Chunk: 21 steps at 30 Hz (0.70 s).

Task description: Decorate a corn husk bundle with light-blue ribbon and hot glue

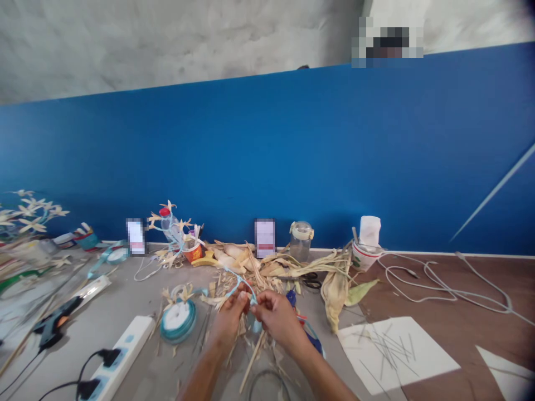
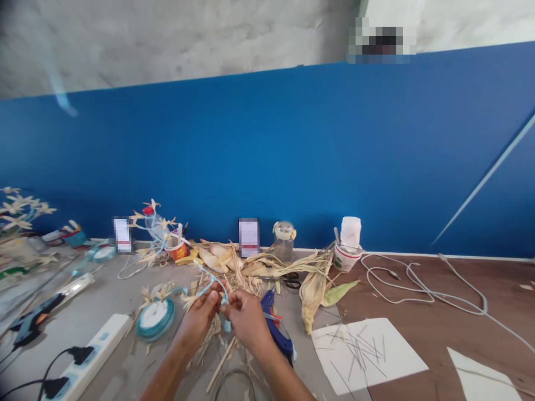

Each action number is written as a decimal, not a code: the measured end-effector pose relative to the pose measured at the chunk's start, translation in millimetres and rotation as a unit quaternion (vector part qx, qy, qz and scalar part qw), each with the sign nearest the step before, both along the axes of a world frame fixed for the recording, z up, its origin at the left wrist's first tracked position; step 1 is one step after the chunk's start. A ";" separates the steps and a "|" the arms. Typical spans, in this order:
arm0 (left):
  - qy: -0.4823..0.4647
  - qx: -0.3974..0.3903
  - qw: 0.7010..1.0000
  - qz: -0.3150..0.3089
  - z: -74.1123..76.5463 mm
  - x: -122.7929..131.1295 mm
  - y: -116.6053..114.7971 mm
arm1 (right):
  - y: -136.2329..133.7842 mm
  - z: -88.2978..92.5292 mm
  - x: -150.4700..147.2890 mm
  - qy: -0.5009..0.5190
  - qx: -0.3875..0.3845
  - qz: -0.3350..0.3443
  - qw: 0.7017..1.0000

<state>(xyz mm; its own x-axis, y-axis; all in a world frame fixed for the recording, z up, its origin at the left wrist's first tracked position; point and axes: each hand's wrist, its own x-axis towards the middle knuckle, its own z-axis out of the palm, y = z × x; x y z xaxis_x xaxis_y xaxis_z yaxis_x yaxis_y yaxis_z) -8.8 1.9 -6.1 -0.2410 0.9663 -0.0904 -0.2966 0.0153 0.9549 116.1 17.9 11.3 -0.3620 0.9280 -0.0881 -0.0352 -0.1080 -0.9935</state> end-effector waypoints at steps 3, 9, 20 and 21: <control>-0.002 0.031 0.997 -0.068 4.0 0.5 0.6 | 1.2 -0.5 0.4 0.023 -0.005 -0.009 1.000; -0.050 0.046 0.994 -0.085 5.6 6.9 2.4 | 2.6 -3.8 0.7 0.018 0.012 -0.008 1.000; 0.037 0.008 0.997 -0.063 6.6 3.8 -2.3 | -0.5 -2.6 3.6 -0.065 0.039 0.029 0.997; 0.044 0.006 0.996 -0.080 9.4 2.4 -3.7 | 0.0 -1.6 5.2 -0.070 0.035 0.038 0.996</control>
<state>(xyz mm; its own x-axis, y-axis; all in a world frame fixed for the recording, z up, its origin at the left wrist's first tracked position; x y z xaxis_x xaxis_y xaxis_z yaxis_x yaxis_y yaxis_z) -6.3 -1.8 3.3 -0.0910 0.9938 -0.0643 -0.2057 0.0444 0.9776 121.4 17.9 9.7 -0.4197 0.9043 -0.0781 0.1105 -0.0345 -0.9933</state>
